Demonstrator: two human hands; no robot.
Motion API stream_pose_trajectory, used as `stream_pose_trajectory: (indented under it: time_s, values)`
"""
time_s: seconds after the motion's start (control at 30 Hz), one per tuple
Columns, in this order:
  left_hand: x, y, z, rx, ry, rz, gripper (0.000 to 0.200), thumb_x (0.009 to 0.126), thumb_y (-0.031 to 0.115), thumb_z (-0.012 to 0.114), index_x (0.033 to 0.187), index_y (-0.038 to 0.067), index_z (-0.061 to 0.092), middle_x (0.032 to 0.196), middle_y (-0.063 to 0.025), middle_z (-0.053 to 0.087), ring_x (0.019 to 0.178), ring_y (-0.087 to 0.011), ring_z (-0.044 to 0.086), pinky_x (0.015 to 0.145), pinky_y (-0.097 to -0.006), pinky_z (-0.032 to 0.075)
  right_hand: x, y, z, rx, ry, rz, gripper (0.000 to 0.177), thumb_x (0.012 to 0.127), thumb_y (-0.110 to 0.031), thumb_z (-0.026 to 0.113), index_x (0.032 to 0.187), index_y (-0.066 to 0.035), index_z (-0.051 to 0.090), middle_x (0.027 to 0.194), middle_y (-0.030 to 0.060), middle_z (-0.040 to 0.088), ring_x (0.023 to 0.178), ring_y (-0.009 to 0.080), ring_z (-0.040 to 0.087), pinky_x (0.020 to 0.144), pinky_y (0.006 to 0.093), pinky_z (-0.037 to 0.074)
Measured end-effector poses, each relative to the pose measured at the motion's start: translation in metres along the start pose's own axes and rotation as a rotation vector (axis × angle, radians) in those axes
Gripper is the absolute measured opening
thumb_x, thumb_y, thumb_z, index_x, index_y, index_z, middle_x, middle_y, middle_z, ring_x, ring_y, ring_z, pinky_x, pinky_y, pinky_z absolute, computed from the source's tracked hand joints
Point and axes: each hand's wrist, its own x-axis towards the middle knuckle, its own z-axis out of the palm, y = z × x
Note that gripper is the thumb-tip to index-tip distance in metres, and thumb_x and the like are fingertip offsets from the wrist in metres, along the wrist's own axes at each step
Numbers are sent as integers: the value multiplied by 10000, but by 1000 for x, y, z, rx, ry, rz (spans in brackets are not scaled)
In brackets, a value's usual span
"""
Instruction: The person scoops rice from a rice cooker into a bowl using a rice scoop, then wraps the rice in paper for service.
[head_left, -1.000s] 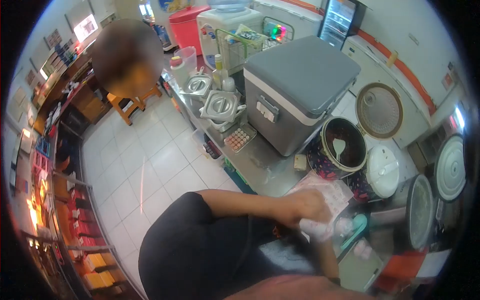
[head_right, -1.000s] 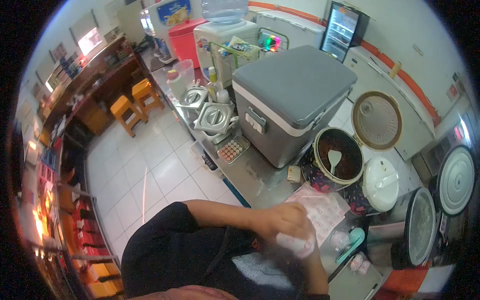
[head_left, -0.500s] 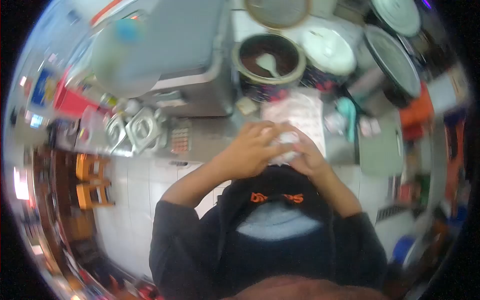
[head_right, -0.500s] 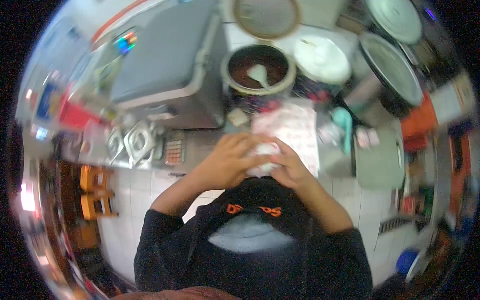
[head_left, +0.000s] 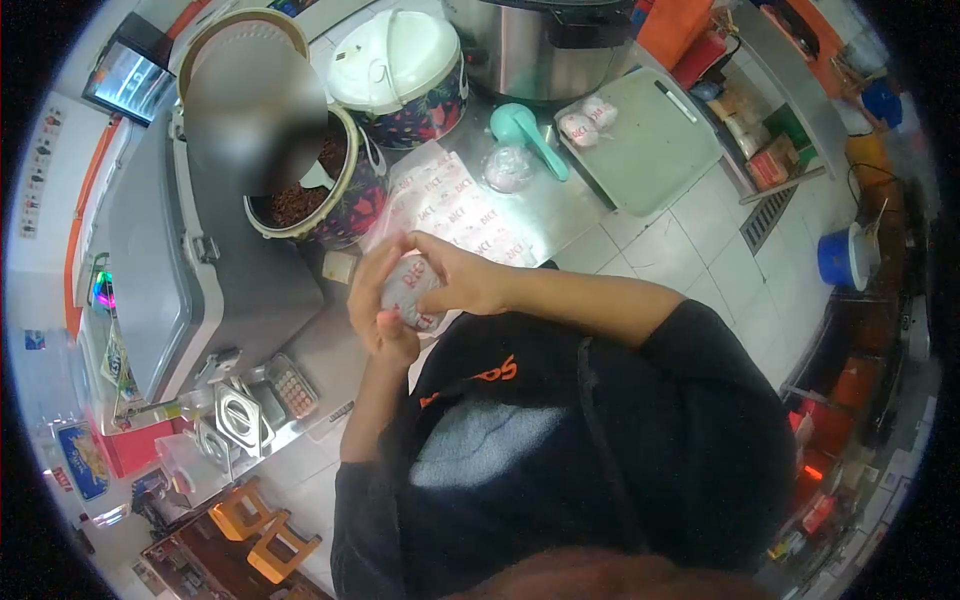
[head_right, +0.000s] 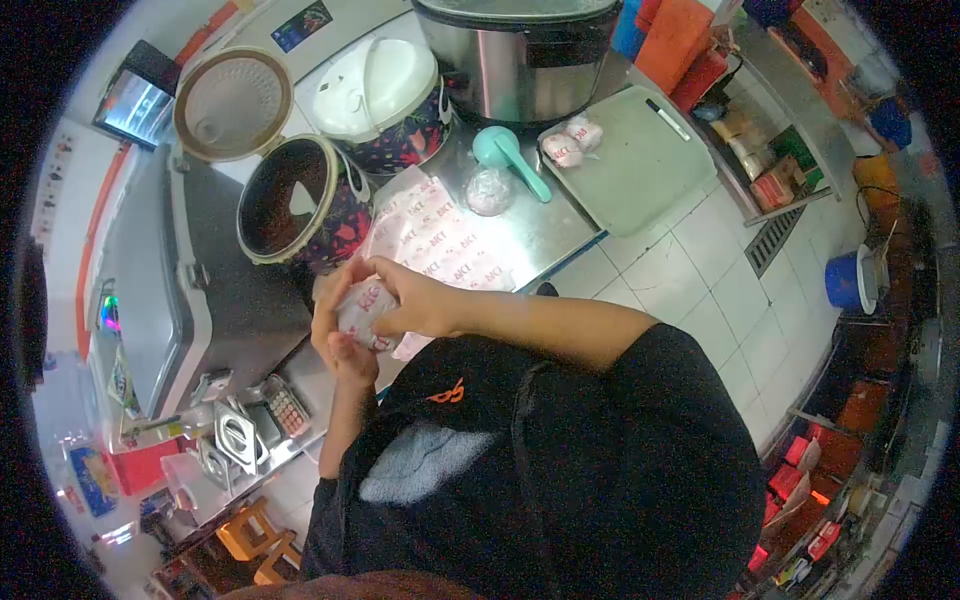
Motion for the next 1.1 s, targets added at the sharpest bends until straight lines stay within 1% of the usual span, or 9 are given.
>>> stream_pose_trajectory:
  time_s: [0.2, 0.3, 0.43, 0.57, 0.7, 0.83, 0.9, 1.0, 1.1]
  values:
    - [55, -38, 74, 56, -17, -6, 887, 961, 674, 270, 1419, -80, 360, 1476, -235, 383, 1395, -350, 324, 1155, -440, 204, -21, -18, -100, 22, 242, -27, 690, 797, 23, 694, 1395, -20, 352, 1131, 135, 602, 966, 217, 649, 802, 370, 571]
    - [59, -65, 104, 220, -79, -231, 685, 884, 367, 656, 1388, -27, 411, 1421, -231, 433, 1334, -381, 385, 1134, -450, 259, -52, -61, -191, 46, 484, -106, 701, 794, -7, 729, 1351, -94, 313, 1097, 150, 581, 927, 248, 652, 727, 379, 590]
    - [60, -102, 148, 436, -187, -224, 589, 765, 172, 770, 1279, 36, 517, 1344, -228, 485, 1271, -401, 431, 1079, -475, 330, -97, -90, -362, -224, 1050, -233, 720, 734, -41, 774, 1298, -11, 327, 1107, 196, 578, 947, 270, 638, 780, 377, 577]
    - [63, -117, 176, 491, -283, -298, 563, 773, 165, 772, 1269, 47, 532, 1357, -216, 473, 1275, -394, 435, 1085, -463, 347, -124, -96, -505, -737, 1236, -21, 680, 742, -69, 781, 1293, -23, 386, 1133, 186, 585, 953, 254, 637, 765, 374, 561]
    - [64, -113, 187, 510, -289, -368, 545, 776, 203, 770, 1256, 74, 548, 1359, -215, 468, 1271, -403, 433, 1075, -465, 358, -111, -108, -500, -465, 1108, 38, 554, 778, -135, 790, 1212, -28, 462, 1095, 157, 604, 951, 236, 617, 792, 353, 523]
    - [51, -116, 180, 516, -248, -414, 521, 786, 217, 763, 1244, 80, 554, 1350, -208, 480, 1274, -402, 437, 1079, -466, 355, -122, -86, -537, -922, 972, -89, 401, 828, -179, 759, 1117, 14, 558, 1073, 125, 617, 985, 219, 584, 863, 335, 474]
    - [43, -111, 170, 524, -214, -482, 494, 796, 218, 758, 1229, 82, 563, 1337, -209, 497, 1267, -398, 446, 1075, -466, 359, -129, -92, -548, -1433, 946, 90, 356, 857, -219, 727, 1105, 19, 633, 1083, 209, 633, 985, 333, 598, 889, 413, 474]
    - [32, -103, 147, 554, -118, -520, 449, 794, 175, 757, 1197, 80, 584, 1316, -199, 521, 1244, -382, 471, 1061, -458, 368, -115, -106, -475, -1867, 1109, -291, 411, 838, -240, 742, 1155, -12, 613, 1104, 212, 618, 1061, 370, 565, 958, 444, 432]
    - [11, -110, 117, 584, 130, -462, 296, 793, 78, 724, 1071, 61, 625, 1181, -158, 604, 1130, -340, 557, 979, -423, 428, -86, -77, -436, -1604, 911, -632, 392, 812, -211, 751, 1131, -34, 610, 1092, 186, 618, 1065, 362, 563, 970, 450, 422]
